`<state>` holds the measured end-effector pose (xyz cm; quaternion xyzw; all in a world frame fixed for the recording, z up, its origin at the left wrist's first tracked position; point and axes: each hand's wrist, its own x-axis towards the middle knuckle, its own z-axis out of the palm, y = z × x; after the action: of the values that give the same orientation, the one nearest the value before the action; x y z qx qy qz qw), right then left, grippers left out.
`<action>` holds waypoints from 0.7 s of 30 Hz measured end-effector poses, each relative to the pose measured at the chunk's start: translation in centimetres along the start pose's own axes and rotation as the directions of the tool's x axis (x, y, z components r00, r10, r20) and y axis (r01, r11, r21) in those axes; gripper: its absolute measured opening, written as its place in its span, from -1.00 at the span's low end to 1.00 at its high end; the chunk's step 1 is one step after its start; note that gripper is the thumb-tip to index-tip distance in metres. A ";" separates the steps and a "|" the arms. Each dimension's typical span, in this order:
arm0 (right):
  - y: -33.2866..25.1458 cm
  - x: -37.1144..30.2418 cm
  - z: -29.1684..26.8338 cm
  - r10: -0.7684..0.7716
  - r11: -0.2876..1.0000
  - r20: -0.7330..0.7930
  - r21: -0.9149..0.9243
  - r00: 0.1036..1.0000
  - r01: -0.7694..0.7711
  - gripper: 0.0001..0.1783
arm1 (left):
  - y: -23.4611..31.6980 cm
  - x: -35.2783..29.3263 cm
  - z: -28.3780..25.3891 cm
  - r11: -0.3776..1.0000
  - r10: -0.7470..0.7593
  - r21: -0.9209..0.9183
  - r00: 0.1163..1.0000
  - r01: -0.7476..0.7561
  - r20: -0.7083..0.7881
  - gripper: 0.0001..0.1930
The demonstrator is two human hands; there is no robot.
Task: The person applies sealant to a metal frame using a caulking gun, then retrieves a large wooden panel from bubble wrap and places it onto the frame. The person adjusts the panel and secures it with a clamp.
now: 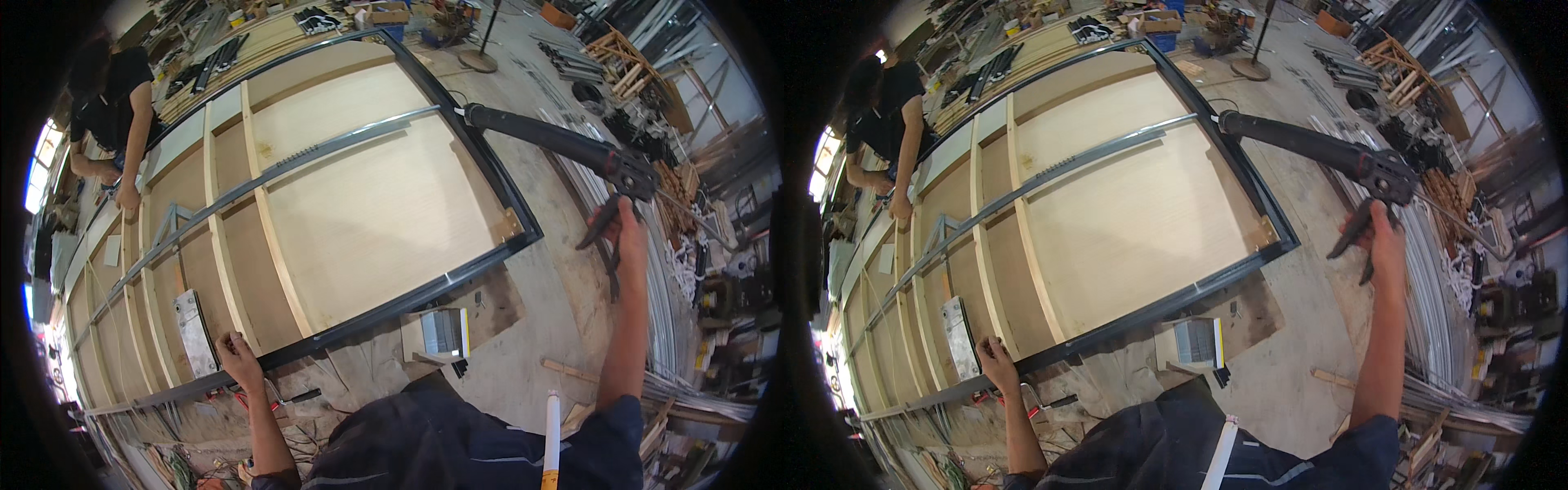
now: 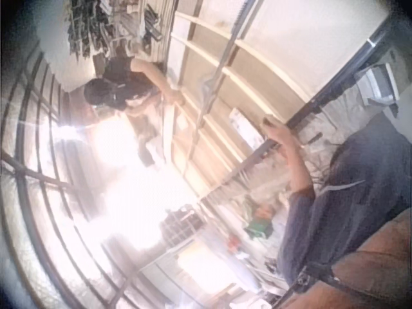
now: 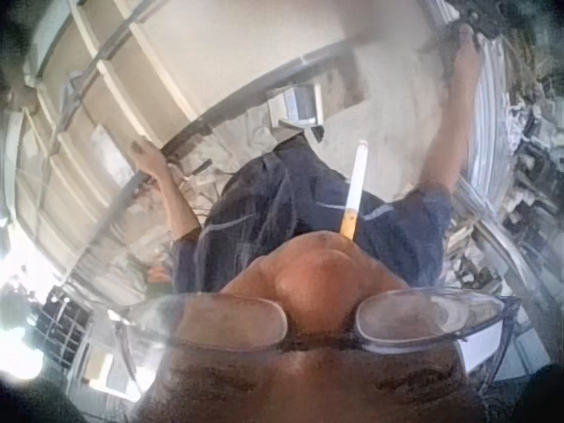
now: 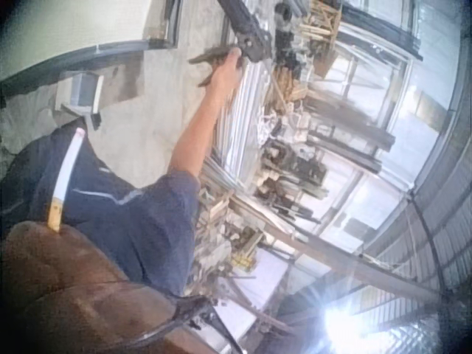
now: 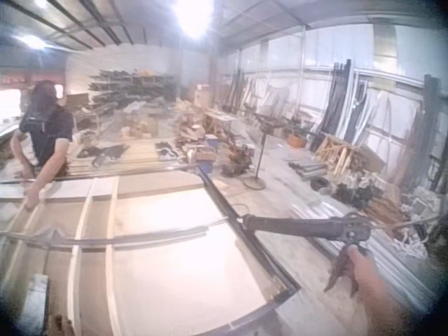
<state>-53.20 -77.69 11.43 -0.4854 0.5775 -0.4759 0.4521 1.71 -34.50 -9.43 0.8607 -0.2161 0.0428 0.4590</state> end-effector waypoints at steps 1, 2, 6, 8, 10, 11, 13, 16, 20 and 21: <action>-0.2 1.5 1.9 -0.015 1.000 0.016 -0.007 1.000 0.016 -0.48 | -0.9 0.2 -0.1 0.999 -0.009 0.032 1.000 0.009 -0.026 -0.75; -0.6 2.9 3.9 -0.034 0.999 0.030 -0.016 0.999 0.035 -0.48 | -1.3 0.5 0.0 0.998 -0.018 0.060 0.999 0.021 -0.051 -0.74; -0.8 8.6 10.4 -0.116 0.992 0.119 -0.025 0.986 0.120 -0.53 | 0.4 0.5 0.3 0.992 -0.120 0.027 0.986 0.124 -0.119 -0.72; -0.3 11.6 13.4 -0.143 0.990 0.152 0.014 0.978 0.142 -0.55 | -0.9 0.5 0.4 0.994 -0.103 0.030 0.984 0.109 -0.145 -0.72; -0.3 14.6 16.2 -0.181 0.984 0.178 0.040 0.967 0.176 -0.56 | -1.1 0.8 0.8 0.995 -0.084 0.045 0.984 0.092 -0.154 -0.72; -0.5 15.3 18.0 -0.193 0.981 0.191 0.047 0.962 0.187 -0.56 | -0.7 0.7 0.7 0.994 -0.073 0.073 0.986 0.085 -0.148 -0.72; -1.4 16.8 21.0 -0.170 0.983 0.204 -0.030 0.964 0.180 -0.59 | -0.3 0.6 0.9 0.993 -0.096 0.056 0.986 0.105 -0.137 -0.73; -1.6 19.1 25.3 -0.221 0.974 0.193 -0.006 0.956 0.226 -0.55 | 0.2 0.5 1.0 0.990 -0.065 0.117 0.988 0.081 -0.137 -0.74; -1.4 22.9 29.4 -0.233 0.970 0.216 -0.015 0.948 0.242 -0.55 | 2.1 0.7 1.1 0.977 -0.119 0.159 0.984 0.139 -0.134 -0.74; -1.5 23.6 30.4 -0.221 0.973 0.212 -0.009 0.952 0.229 -0.55 | 2.3 0.7 1.1 0.976 -0.121 0.165 0.982 0.144 -0.142 -0.74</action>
<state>-25.89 -104.56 7.31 -0.6030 0.4755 -0.4606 0.4450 1.23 -36.73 -8.12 0.9054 -0.1230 0.0872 0.3970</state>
